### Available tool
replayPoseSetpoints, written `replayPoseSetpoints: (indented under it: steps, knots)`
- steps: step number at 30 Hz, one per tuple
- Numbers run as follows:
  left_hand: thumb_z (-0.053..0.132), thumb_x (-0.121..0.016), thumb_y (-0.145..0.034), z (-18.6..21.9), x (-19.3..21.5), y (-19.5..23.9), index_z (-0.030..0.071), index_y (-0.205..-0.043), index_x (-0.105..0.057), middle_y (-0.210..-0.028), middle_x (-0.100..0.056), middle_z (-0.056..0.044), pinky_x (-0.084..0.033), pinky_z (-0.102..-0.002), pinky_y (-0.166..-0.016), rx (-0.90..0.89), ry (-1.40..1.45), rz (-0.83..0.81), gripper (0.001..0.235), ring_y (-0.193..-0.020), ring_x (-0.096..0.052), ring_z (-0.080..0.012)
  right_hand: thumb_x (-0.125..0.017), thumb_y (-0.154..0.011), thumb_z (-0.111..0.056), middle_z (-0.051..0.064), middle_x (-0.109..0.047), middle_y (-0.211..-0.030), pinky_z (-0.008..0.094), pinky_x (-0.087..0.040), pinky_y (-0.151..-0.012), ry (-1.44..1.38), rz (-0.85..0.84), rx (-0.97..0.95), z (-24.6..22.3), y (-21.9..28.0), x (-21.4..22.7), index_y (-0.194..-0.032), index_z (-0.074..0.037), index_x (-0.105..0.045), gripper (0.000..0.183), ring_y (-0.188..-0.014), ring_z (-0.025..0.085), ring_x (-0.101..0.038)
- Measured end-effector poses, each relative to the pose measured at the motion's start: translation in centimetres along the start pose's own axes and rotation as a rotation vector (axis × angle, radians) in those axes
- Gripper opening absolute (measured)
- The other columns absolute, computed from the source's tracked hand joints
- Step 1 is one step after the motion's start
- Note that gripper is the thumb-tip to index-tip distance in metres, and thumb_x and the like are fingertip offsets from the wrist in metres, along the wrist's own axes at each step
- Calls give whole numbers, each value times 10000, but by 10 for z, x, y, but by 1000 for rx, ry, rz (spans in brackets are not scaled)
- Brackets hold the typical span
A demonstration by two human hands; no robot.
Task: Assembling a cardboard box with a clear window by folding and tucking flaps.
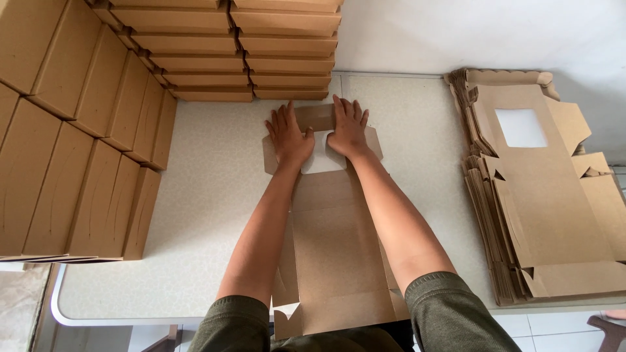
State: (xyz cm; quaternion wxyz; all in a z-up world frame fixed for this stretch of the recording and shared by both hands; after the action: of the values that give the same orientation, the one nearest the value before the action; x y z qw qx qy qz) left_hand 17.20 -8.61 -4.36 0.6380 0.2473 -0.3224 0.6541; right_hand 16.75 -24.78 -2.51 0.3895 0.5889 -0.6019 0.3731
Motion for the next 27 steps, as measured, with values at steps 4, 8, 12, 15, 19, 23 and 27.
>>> replayPoseSetpoints:
  steps: [4, 8, 12, 15, 19, 23, 27]
  knots:
    - [155, -612, -935, -1, 8, 4, 178, -1569, -333, -1525, -396, -139, -17, -604, -1269, -67, 191, 128, 693, -1499, -266, -388, -664, -751, -40, 94, -361, -1475, 703, -61, -1228, -41, 150, 74, 9, 2, -4, -1591, -152, -366, 898, -1489, 440, -191]
    - [160, -636, -908, -26, -24, -12, 185, -1416, -518, -1322, -452, -65, -107, -615, -1250, -141, 153, 218, 523, -1361, -403, -337, -696, -766, -87, 77, -528, -1226, 741, -46, -1192, 96, 335, 167, 12, 5, -12, -1319, -118, -639, 557, -1416, 377, -369]
    - [132, -621, -900, -10, -18, -8, 112, -1203, -683, -1327, -531, -98, -166, -604, -1236, -224, 161, 243, 310, -1333, -488, -330, -675, -790, -158, 21, -632, -1157, 669, -35, -1240, 229, 342, 219, 11, 6, -18, -1241, -174, -715, 454, -1371, 295, -484]
    - [168, -609, -903, -11, -24, -12, 120, -1116, -729, -1284, -652, -127, -157, -570, -1252, -230, 81, 195, 250, -1329, -542, -324, -656, -794, -130, 38, -653, -1094, 536, -205, -1256, 264, 381, 298, 7, 7, -19, -1185, -155, -760, 405, -1244, 266, -567]
    - [205, -556, -932, 8, -19, -2, 135, -1116, -753, -1299, -692, -133, -196, -550, -1246, -260, -128, 179, 278, -1325, -572, -321, -639, -781, -151, 16, -633, -1020, 489, -327, -1183, 307, 425, 326, 7, 6, -22, -1075, -192, -792, 334, -1119, 240, -581]
    - [293, -490, -952, 23, -13, 4, 142, -1364, -662, -1451, -594, -164, -151, -518, -1270, -235, -301, -4, 471, -1433, -466, -356, -594, -829, -191, -1, -579, -1036, 419, -433, -1019, 385, 294, 260, -8, 11, -9, -1022, -253, -789, 282, -1060, 223, -537]
    - [325, -429, -966, 27, -11, 1, 156, -1460, -588, -1532, -520, -135, -181, -494, -1261, -188, -416, -147, 545, -1475, -405, -354, -548, -885, -198, 44, -570, -1118, 431, -454, -1040, 420, 191, 208, -8, 7, -11, -1098, -238, -772, 312, -1117, 271, -541]
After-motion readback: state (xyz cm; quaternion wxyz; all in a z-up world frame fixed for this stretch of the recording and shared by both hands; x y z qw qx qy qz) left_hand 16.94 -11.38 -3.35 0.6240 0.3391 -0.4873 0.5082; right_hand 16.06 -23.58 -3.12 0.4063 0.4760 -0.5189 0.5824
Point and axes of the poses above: each hand's wrist, its own y-axis away from the middle knuckle, its own x-axis out of the back of the hand, z = x × y, the point moved 4 cm from there along -y, towards the middle knuckle
